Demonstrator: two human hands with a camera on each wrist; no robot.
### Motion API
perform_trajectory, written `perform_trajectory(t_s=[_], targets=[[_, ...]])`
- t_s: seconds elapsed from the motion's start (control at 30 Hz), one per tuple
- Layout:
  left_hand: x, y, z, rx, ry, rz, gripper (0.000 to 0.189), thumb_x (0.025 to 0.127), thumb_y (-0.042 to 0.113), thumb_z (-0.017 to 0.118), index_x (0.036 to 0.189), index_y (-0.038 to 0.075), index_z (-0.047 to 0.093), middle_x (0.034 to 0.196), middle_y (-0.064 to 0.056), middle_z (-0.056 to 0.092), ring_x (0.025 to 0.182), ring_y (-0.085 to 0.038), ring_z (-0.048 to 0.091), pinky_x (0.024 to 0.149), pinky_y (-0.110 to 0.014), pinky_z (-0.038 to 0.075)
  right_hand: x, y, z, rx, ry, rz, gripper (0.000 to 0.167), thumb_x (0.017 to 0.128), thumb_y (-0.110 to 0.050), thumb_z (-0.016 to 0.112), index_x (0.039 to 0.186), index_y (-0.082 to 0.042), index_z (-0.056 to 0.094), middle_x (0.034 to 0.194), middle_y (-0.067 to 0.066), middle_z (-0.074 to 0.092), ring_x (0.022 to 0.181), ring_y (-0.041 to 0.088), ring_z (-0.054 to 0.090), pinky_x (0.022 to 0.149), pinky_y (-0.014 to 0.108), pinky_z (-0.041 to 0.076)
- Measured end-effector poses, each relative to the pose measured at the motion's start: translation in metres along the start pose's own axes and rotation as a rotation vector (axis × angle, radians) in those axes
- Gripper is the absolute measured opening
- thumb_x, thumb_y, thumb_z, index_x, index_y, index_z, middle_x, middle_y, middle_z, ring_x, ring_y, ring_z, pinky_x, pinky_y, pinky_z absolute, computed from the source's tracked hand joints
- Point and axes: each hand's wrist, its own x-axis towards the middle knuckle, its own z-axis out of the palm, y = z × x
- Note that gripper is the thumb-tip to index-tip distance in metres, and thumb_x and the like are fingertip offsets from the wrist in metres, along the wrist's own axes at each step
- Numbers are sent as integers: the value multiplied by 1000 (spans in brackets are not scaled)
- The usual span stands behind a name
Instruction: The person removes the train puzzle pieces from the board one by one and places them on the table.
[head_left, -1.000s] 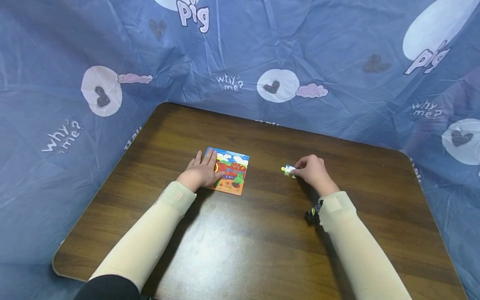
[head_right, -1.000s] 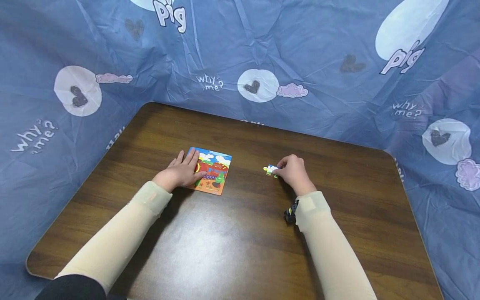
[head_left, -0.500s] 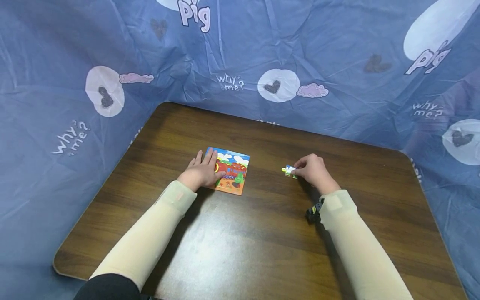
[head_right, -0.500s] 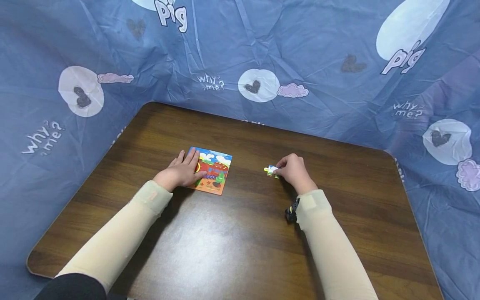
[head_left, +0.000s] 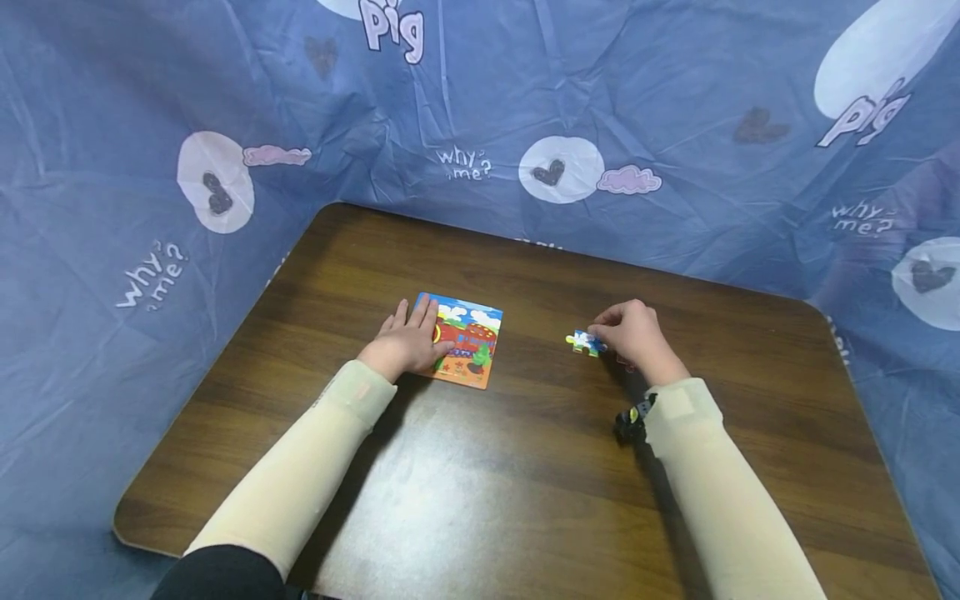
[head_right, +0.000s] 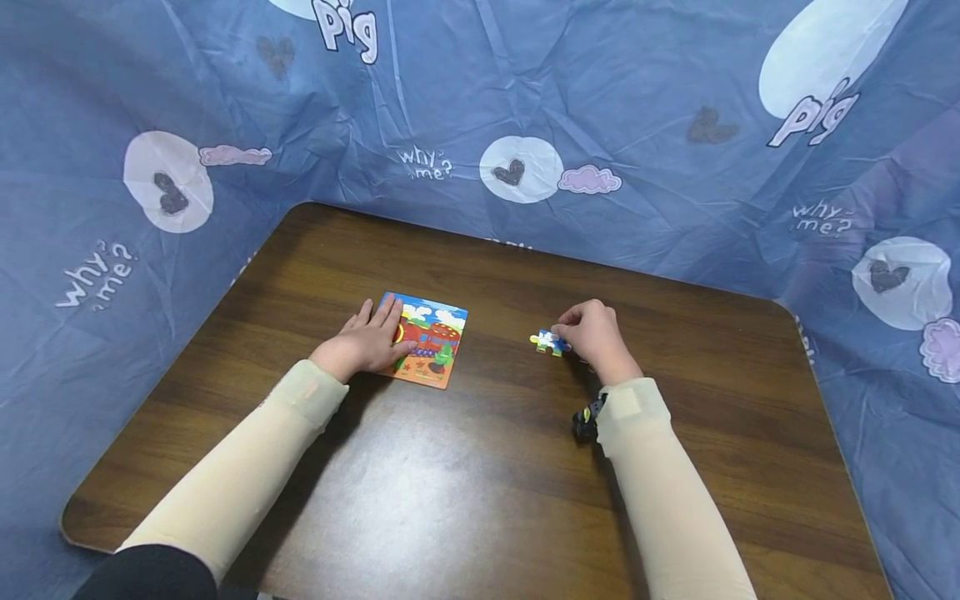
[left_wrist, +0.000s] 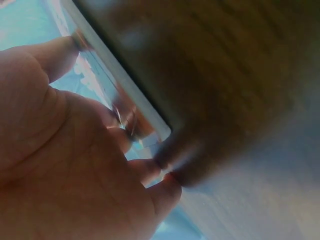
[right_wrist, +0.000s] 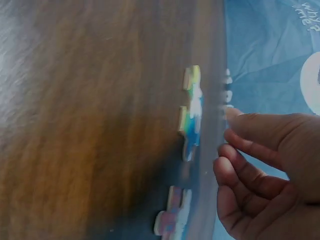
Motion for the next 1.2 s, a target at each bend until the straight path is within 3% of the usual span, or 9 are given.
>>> perform_trajectory(t_s=[0.17, 0.23, 0.4, 0.53, 0.8, 1.2], targets=[[-1, 1, -1, -5, -1, -2, 87, 106, 60, 31, 161, 12, -13, 167, -9, -20, 149, -38, -19, 119, -52, -2, 1, -3, 1, 50, 0, -17, 23, 98, -26, 71, 107, -6, 76, 100, 17, 71, 46, 30, 53, 40, 46, 49], [-2, 1, -1, -9, 0, 0, 87, 105, 60, 32, 161, 11, -13, 167, -9, -19, 149, -38, -19, 119, -52, -2, 1, -4, 3, 48, 1, -30, 24, 99, -26, 71, 109, -5, 75, 102, 16, 71, 53, 27, 56, 44, 43, 49], [2, -1, 2, -9, 1, 2, 86, 106, 60, 32, 161, 12, -15, 166, -9, -20, 149, -39, -20, 119, -53, -2, 3, -9, 12, 27, 34, -106, 25, 99, -23, 70, 109, -1, 76, 102, 14, 73, 86, 25, 66, 72, 42, 53], [5, -1, 2, -10, -1, 1, 87, 106, 60, 33, 160, 13, -16, 166, -9, -21, 149, -40, -20, 119, -54, -1, 5, -18, 21, 36, 67, -143, 25, 98, -23, 71, 109, -1, 76, 101, 14, 74, 94, 29, 67, 81, 45, 52], [10, -4, 4, -7, -11, -7, 87, 106, 60, 33, 160, 13, -16, 166, -8, -22, 148, -39, -22, 119, -53, -3, 8, -45, 48, 119, 107, -197, 25, 96, -21, 75, 112, -2, 76, 104, 11, 73, 94, 25, 67, 81, 42, 53], [8, -4, 3, -10, 15, 8, 89, 105, 60, 36, 161, 11, -12, 167, -10, -18, 149, -42, -17, 119, -56, 2, 10, -79, 74, 254, 64, -192, 32, 94, -21, 77, 117, 1, 75, 106, 11, 74, 94, 24, 68, 77, 40, 54]])
